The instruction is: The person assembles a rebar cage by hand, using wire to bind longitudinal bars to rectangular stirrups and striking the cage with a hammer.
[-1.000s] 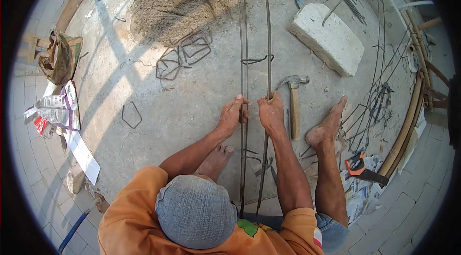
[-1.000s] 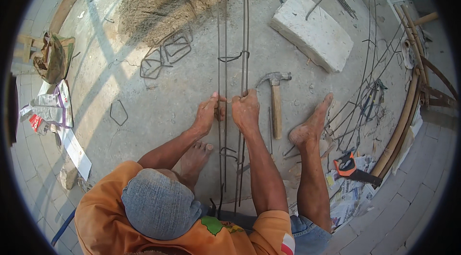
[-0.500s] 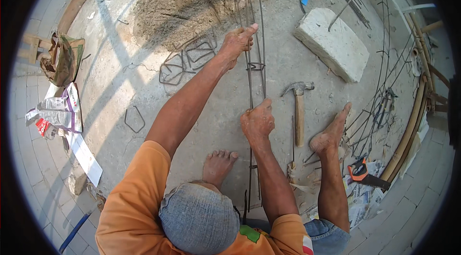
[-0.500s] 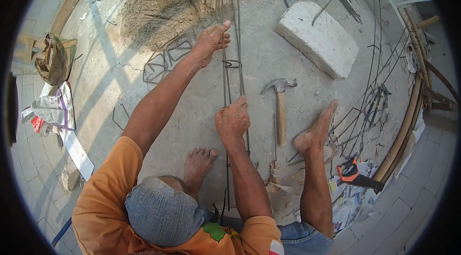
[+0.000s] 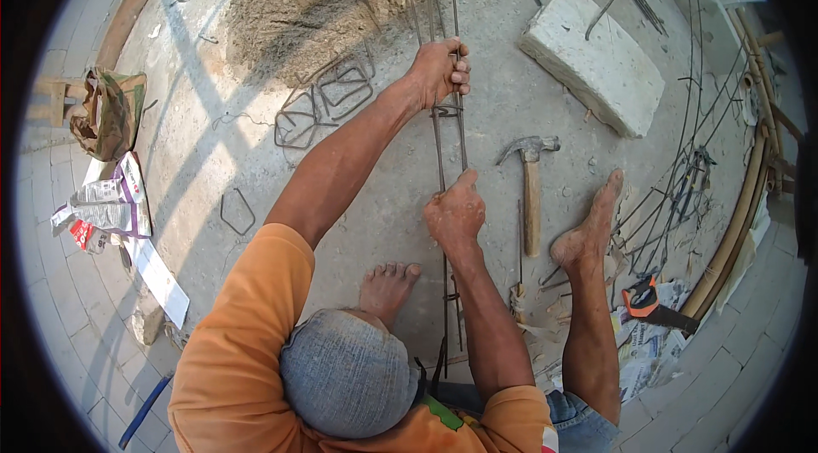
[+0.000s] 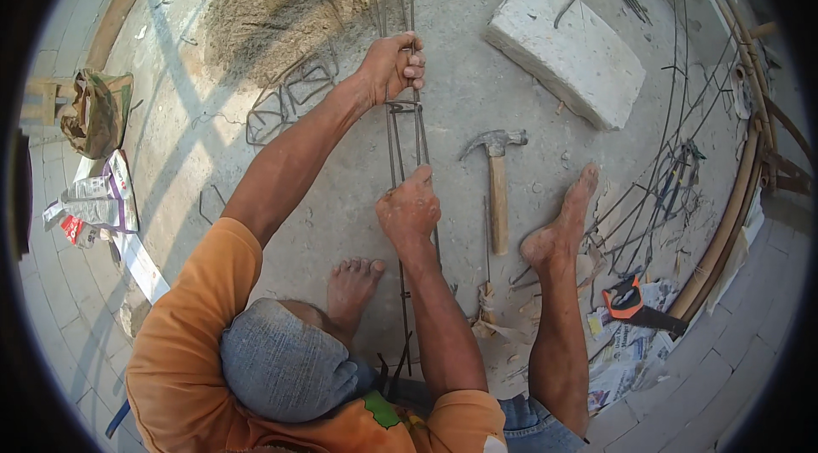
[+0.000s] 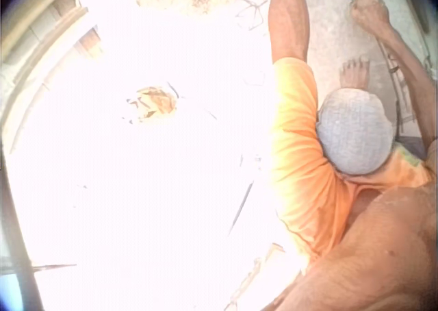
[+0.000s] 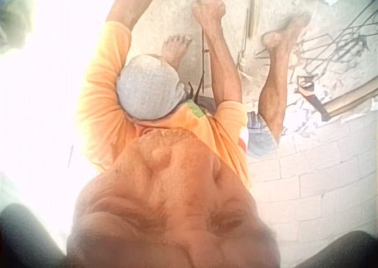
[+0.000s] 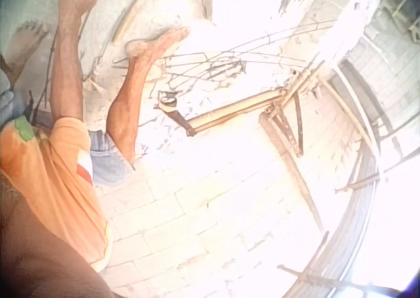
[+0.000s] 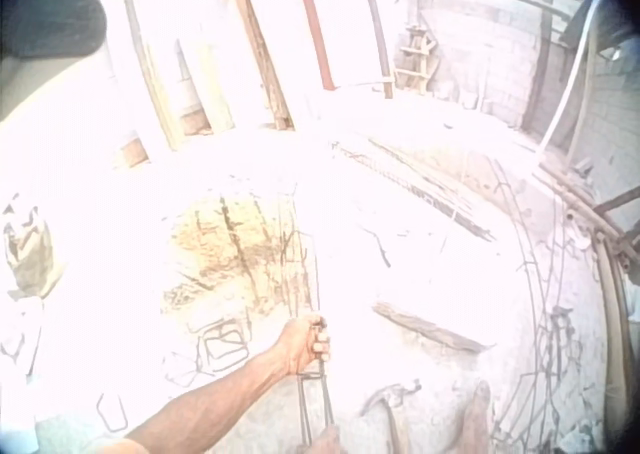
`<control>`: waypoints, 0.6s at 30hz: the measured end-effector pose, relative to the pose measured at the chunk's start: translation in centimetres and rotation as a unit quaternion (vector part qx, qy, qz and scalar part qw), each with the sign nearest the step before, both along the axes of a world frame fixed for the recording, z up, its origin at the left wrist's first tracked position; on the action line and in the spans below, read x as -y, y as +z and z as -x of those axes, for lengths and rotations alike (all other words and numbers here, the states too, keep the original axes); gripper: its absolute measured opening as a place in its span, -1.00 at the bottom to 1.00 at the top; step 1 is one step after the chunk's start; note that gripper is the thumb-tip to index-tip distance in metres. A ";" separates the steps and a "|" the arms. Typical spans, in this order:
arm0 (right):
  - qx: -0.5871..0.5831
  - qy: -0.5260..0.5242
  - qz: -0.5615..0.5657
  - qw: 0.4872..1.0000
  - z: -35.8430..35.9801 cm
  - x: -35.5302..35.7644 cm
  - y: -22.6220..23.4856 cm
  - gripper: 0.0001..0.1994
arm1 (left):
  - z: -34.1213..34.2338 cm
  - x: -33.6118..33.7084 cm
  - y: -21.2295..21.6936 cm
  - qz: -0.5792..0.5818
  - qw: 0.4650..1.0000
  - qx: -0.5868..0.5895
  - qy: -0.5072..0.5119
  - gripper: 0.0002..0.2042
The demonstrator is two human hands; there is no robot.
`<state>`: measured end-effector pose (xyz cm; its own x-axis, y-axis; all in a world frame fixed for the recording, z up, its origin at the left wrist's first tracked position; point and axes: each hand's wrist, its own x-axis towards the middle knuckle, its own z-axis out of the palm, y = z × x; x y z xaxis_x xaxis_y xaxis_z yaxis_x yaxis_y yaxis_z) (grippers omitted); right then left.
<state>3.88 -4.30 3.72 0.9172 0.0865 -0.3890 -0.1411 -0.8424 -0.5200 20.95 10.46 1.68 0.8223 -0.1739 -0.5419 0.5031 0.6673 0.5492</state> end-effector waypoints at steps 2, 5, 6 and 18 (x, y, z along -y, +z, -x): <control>-0.022 0.010 0.000 1.000 -0.4 0.1 0.1 -0.62 | -0.1 0.5 0.1 -0.037 0.999 -0.004 0.004 -0.80; -0.051 0.008 -0.009 0.999 -0.2 -0.4 0.0 -0.62 | 0.4 -0.3 0.1 -0.052 0.999 -0.009 0.004 -0.77; -0.047 0.006 -0.014 0.999 -0.2 -0.5 -0.1 -0.62 | 0.4 -0.4 0.1 -0.056 0.998 -0.006 0.002 -0.77; -0.032 -0.034 -0.043 0.998 -2.4 3.7 0.4 -0.64 | -0.5 1.0 0.8 -0.083 0.994 0.055 -0.044 -0.34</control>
